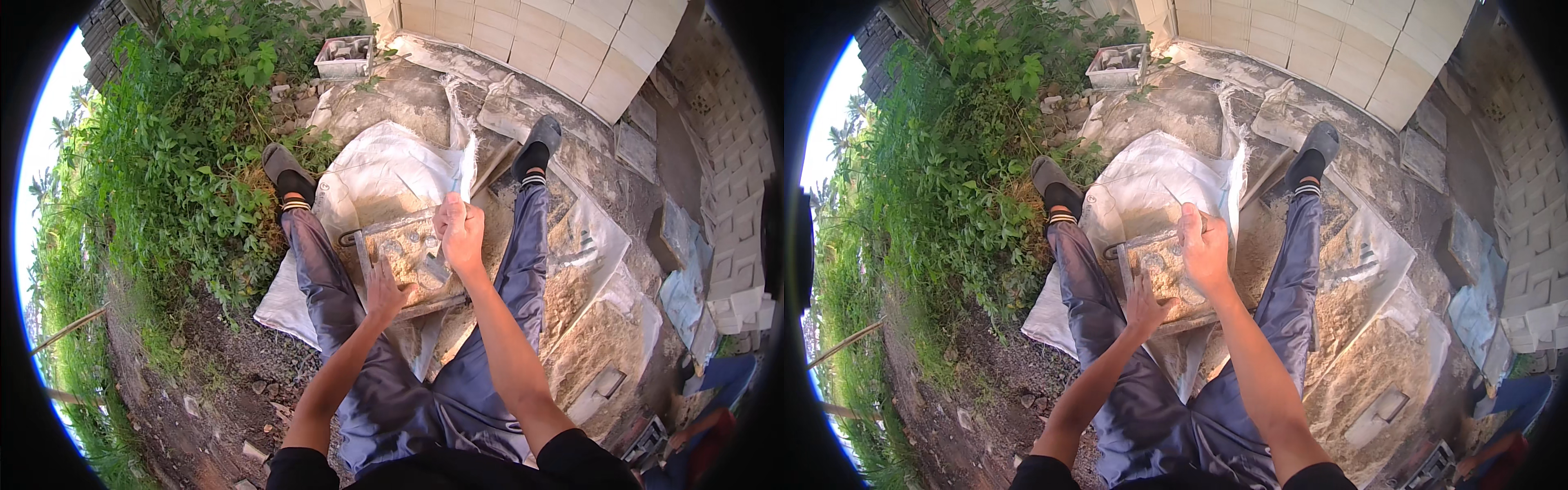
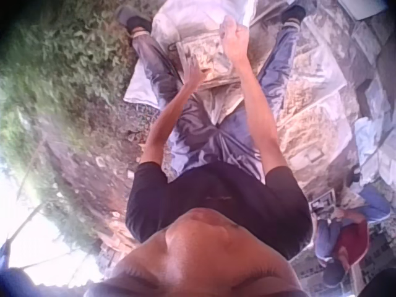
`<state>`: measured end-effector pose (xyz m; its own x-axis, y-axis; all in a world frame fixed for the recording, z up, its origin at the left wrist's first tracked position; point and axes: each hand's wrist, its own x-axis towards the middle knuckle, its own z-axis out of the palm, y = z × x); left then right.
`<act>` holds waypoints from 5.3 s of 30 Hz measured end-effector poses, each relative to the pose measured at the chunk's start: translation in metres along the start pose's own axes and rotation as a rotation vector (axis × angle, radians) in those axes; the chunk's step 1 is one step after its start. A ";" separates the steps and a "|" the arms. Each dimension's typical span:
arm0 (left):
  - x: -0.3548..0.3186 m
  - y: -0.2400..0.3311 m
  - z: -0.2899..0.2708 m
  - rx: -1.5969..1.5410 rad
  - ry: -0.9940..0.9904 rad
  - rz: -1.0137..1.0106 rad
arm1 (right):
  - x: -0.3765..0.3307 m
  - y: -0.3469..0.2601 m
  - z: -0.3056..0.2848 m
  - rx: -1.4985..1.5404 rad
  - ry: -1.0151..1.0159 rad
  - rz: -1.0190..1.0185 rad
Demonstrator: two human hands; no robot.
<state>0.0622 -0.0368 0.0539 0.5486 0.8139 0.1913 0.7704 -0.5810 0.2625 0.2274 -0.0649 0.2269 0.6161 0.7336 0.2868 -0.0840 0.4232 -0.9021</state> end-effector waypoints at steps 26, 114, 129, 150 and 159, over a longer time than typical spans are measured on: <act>0.027 -0.002 0.004 -0.028 -0.232 0.191 | 0.001 0.003 -0.003 0.007 0.036 0.041; 0.054 -0.023 0.033 -0.059 -0.036 0.223 | -0.010 -0.005 0.001 0.053 -0.051 0.001; 0.095 0.026 0.044 -0.281 -0.128 0.416 | -0.006 -0.004 -0.017 0.111 -0.004 0.026; 0.046 -0.034 0.018 -0.333 -0.114 0.138 | -0.003 -0.002 -0.009 0.061 0.024 0.032; 0.008 -0.016 0.004 0.033 -0.008 0.007 | -0.006 -0.002 -0.001 0.041 0.017 0.058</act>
<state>0.0555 -0.0216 0.0477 0.5568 0.8096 0.1857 0.7764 -0.5867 0.2302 0.2250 -0.0706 0.2271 0.6223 0.7486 0.2288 -0.1519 0.4022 -0.9029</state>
